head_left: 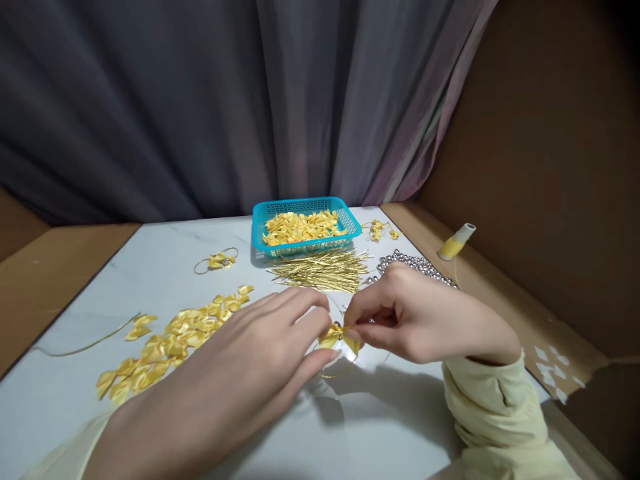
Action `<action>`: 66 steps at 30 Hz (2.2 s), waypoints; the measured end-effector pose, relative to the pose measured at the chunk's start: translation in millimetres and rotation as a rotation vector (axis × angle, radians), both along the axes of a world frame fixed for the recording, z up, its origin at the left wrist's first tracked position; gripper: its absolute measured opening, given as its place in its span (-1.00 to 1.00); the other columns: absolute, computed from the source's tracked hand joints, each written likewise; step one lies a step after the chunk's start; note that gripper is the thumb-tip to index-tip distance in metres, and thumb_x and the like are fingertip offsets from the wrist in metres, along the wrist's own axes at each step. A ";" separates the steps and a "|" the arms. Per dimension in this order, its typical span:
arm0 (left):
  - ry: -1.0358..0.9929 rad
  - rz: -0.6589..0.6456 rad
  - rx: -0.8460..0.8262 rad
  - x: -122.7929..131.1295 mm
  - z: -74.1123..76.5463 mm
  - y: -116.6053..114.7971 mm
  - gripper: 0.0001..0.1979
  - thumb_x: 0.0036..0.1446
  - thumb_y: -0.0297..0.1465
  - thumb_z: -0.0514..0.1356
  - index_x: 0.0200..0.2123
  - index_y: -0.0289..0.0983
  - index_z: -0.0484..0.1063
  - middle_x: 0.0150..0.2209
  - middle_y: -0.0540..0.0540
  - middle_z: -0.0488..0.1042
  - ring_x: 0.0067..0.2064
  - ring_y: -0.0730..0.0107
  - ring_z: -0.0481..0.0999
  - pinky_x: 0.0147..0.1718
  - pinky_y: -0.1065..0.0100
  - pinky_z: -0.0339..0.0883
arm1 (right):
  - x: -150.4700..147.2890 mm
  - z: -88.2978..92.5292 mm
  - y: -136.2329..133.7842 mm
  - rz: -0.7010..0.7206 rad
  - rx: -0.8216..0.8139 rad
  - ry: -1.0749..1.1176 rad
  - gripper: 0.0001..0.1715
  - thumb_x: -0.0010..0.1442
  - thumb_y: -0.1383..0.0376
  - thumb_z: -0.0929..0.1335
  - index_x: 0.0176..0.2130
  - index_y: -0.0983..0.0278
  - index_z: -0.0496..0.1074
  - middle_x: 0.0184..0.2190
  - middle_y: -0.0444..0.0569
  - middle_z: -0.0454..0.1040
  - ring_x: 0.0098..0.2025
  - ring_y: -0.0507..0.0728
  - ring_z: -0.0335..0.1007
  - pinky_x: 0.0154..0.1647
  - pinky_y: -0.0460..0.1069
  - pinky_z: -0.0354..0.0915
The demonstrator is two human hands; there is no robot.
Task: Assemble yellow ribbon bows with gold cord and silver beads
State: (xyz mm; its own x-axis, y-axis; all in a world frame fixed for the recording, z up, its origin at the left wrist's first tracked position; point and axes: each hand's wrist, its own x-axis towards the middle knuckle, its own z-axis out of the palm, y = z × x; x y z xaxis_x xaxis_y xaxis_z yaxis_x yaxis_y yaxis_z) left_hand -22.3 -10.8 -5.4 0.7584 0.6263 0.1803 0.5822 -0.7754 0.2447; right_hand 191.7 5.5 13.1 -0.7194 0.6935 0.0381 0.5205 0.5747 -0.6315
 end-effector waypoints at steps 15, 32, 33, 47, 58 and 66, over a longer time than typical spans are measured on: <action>-0.107 -0.014 -0.247 4.0 0.1 3.3 -0.87 0.31 -0.46 -0.02 -0.20 -0.18 0.29 -0.20 0.01 0.43 -0.18 0.42 0.43 -0.23 0.39 0.24 | 5.7 -0.2 1.2 0.061 0.078 -0.046 -0.78 0.00 0.51 0.28 -0.45 0.37 0.52 -0.68 -0.18 0.34 -0.63 -0.08 0.05 -0.57 -0.13 0.02; -0.265 -0.037 -0.158 5.9 -2.2 4.6 -0.85 0.24 -0.54 0.11 -0.23 -0.15 0.32 -0.30 0.13 0.45 -0.30 0.58 0.43 -0.29 0.52 0.23 | 9.2 4.7 0.9 0.052 0.002 0.022 -0.79 -0.03 0.55 0.31 -0.46 0.38 0.53 -0.71 -0.23 0.28 -0.65 -0.10 0.05 -0.60 -0.16 0.04; -0.278 -0.039 -0.154 5.8 -1.9 4.4 -0.85 0.23 -0.54 0.11 -0.23 -0.15 0.33 -0.30 0.13 0.46 -0.29 0.58 0.44 -0.28 0.52 0.24 | 9.4 5.0 0.8 0.048 -0.004 0.027 -0.79 -0.02 0.55 0.31 -0.46 0.38 0.54 -0.70 -0.22 0.30 -0.64 -0.10 0.06 -0.60 -0.16 0.04; -0.419 0.170 -0.962 9.8 6.1 19.4 -0.85 0.22 -0.29 0.14 -0.32 -0.23 0.40 -0.48 0.07 0.51 -0.44 0.54 0.49 -0.42 0.51 0.38 | 11.1 7.3 -3.0 -0.006 -0.029 0.147 -0.80 0.00 0.56 0.32 -0.44 0.42 0.54 -0.68 -0.20 0.30 -0.64 -0.12 0.04 -0.65 -0.21 0.04; -0.486 0.099 -1.004 11.3 6.7 14.0 -0.82 0.25 -0.36 0.11 -0.37 -0.26 0.45 -0.50 0.08 0.49 -0.50 0.59 0.50 -0.48 0.57 0.43 | 12.2 6.8 -0.8 -0.022 -0.104 0.186 -0.83 0.03 0.56 0.32 -0.46 0.44 0.51 -0.68 -0.19 0.31 -0.64 -0.12 0.08 -0.66 -0.22 0.05; -0.568 0.072 -0.938 10.6 4.6 10.4 -0.85 0.24 -0.38 0.12 -0.34 -0.28 0.44 -0.51 0.09 0.46 -0.52 0.62 0.49 -0.48 0.60 0.44 | 13.6 5.1 3.0 -0.058 -0.306 0.347 -0.91 0.06 0.49 0.36 -0.44 0.44 0.50 -0.62 -0.13 0.42 -0.62 -0.12 0.19 -0.68 -0.23 0.07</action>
State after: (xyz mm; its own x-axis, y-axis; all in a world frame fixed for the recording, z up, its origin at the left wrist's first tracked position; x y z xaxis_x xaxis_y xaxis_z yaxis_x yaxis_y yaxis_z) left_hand -11.7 -0.4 -0.8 0.6720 0.7363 -0.0796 0.2344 -0.1095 0.9660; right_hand 205.3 8.5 18.1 -0.6598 0.7493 0.0569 0.2746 0.3109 -0.9099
